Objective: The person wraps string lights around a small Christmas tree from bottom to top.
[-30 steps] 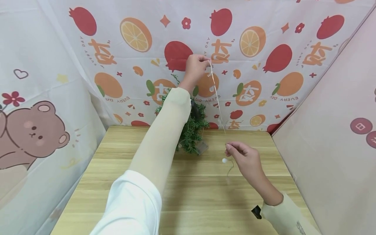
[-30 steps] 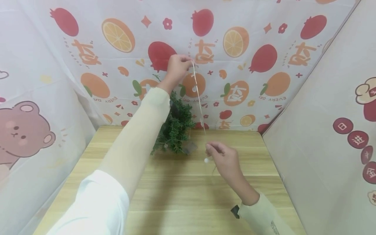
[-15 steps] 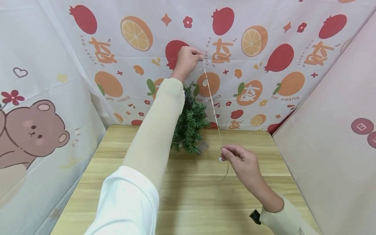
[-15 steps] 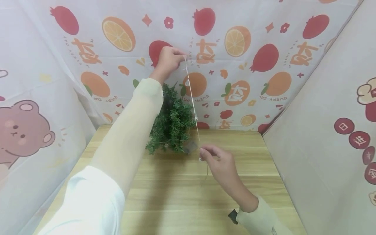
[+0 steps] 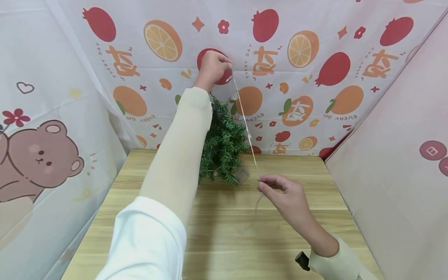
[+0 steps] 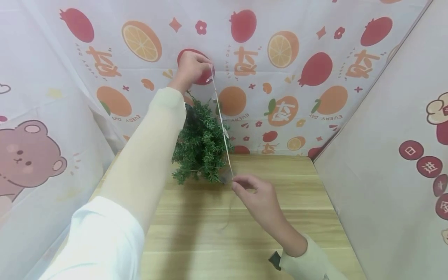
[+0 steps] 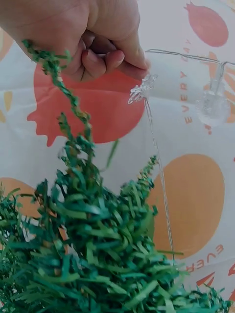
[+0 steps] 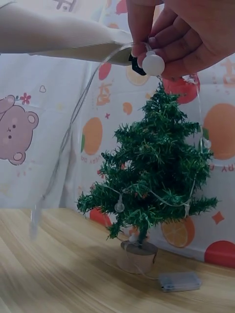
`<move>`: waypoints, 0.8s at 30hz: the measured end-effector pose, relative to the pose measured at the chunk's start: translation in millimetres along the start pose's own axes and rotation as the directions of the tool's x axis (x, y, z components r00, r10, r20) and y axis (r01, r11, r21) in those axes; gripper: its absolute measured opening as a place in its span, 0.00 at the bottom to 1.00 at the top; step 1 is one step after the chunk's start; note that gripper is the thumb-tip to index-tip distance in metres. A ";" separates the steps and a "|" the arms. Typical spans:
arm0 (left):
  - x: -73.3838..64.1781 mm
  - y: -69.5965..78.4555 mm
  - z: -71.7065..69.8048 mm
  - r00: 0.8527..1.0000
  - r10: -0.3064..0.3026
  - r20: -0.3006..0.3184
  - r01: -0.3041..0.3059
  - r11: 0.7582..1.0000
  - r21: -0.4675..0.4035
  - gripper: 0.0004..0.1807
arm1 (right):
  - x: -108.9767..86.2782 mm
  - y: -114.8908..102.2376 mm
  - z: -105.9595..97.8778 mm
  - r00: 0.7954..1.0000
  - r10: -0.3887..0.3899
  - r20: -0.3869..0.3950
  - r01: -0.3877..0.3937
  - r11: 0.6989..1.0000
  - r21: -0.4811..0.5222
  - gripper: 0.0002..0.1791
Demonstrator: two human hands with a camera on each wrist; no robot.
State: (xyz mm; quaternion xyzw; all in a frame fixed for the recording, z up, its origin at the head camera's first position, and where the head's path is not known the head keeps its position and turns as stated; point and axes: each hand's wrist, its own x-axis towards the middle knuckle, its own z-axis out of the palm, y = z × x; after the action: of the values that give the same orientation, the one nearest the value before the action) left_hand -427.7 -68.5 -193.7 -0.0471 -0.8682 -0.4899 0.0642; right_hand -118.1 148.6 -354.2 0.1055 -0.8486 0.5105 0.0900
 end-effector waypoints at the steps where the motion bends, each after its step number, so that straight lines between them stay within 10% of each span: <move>1: 1.0 0.1 -1.2 1.000 -0.004 0.001 0.004 1.000 0.002 0.13 | 0.3 -0.2 -0.1 1.000 0.006 0.002 -0.006 1.000 -0.008 0.09; 13: 1.8 -11.5 -18.6 0.999 -0.050 0.003 0.050 0.999 -0.003 0.17 | -1.7 -11.5 -1.0 0.998 0.048 0.030 -0.048 0.999 0.006 0.08; 24: 0.4 -35.6 -28.6 0.995 -0.094 -0.033 0.082 0.962 -0.261 0.13 | 0.1 -19.7 -2.4 0.999 -0.013 0.032 0.011 0.997 0.080 0.07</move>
State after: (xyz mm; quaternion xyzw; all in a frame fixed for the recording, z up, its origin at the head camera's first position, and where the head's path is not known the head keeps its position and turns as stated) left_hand -431.4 -111.3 -209.0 -0.0056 -0.7962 -0.6024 0.0550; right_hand -112.8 141.7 -336.4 0.1225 -0.8283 0.5416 0.0749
